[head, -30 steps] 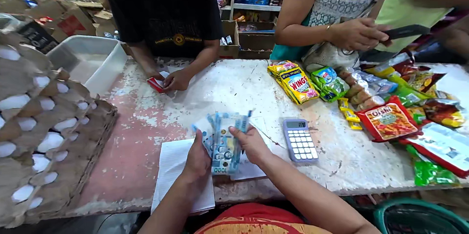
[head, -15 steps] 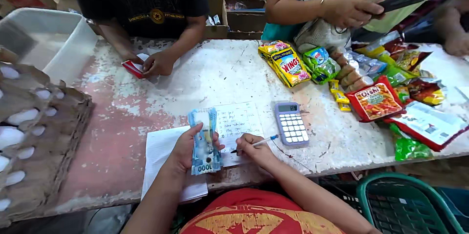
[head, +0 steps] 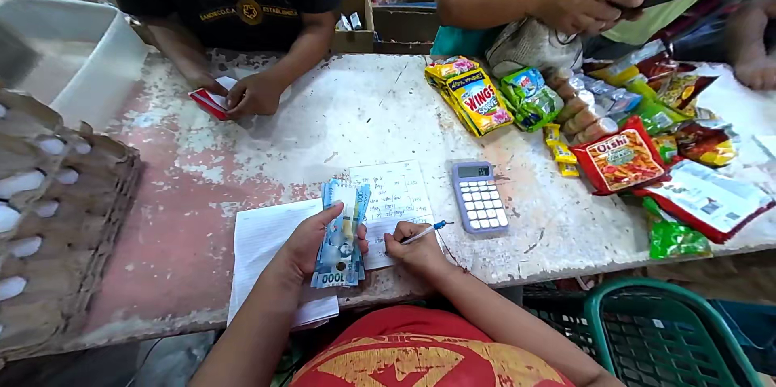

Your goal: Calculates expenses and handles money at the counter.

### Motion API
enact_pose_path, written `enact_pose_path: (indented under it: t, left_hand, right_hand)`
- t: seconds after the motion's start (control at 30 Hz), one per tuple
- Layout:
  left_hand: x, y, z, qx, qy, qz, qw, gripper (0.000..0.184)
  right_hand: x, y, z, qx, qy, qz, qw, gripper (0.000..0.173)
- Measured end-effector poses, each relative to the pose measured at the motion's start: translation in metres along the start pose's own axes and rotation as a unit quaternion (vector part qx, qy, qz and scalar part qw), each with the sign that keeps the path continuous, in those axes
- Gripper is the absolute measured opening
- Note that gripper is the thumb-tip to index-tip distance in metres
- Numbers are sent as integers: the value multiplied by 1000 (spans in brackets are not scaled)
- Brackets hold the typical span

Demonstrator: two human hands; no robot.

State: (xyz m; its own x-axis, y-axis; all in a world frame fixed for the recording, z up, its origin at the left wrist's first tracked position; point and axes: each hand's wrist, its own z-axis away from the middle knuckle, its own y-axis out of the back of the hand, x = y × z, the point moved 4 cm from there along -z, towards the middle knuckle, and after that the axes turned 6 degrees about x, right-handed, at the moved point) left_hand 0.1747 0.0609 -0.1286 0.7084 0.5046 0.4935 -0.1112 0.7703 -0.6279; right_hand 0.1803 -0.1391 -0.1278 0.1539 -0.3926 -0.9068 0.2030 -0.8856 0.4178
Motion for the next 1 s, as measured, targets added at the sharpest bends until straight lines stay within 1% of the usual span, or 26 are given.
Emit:
enact_pose_path:
  t: [0.2,0.3,0.43,0.5,0.57,0.7,0.77,0.83,0.87,0.9,0.93,0.97,1.0]
  left_hand:
    - [-1,0,0,3,-2,0,1000,63]
    - [-1,1,0,0,0,3,1000,64]
    - [-1,1,-1,5,-3,3,1000,64]
    - [-1,1,0,9,-6,-3,1000,64]
    - [-1,1,-1,11,-7,-2,1000,65]
    - [0,0,-2,14,0,-4,1000,66]
    - [0,1,-2,14,-1,-9,1000,66]
    - [1,1,0,24,-8,-11,1000,64]
    - [1,0,0,26,-10,-12,1000,63]
    - [0,-1,-2,27,-10,-15,999,63]
    - [-1,0,-4,27,-10,-18,999,64]
    - [-2,1,-6,24,-13,-24,999,65]
    - [-2,2,-7,22,-17,-24,999,65]
  right_hand:
    - [1,1,0,5,8,-7,1000,33]
    - [0,2,-2,-8,2,6,1000,34]
    - [2,2,-2,5,15,-12,1000,34]
    - [0,3,-3,-14,-3,-10,1000,33]
    - [0,3,-4,-12,-9,-17,1000,34]
    - [2,4,-4,12,15,-70,997,34]
    - [5,-1,0,-13,36,-77,996,31]
    - [-1,-11,8,-54,88,-15,995,36]
    - [-9,-11,11,-70,111,56,990,37]
    - [-18,-7,13,-66,141,144,977,34]
    - [-26,2,12,-54,167,232,957,27]
    - [-33,15,10,-29,182,293,938,20]
    - [-34,31,8,22,182,308,933,20]
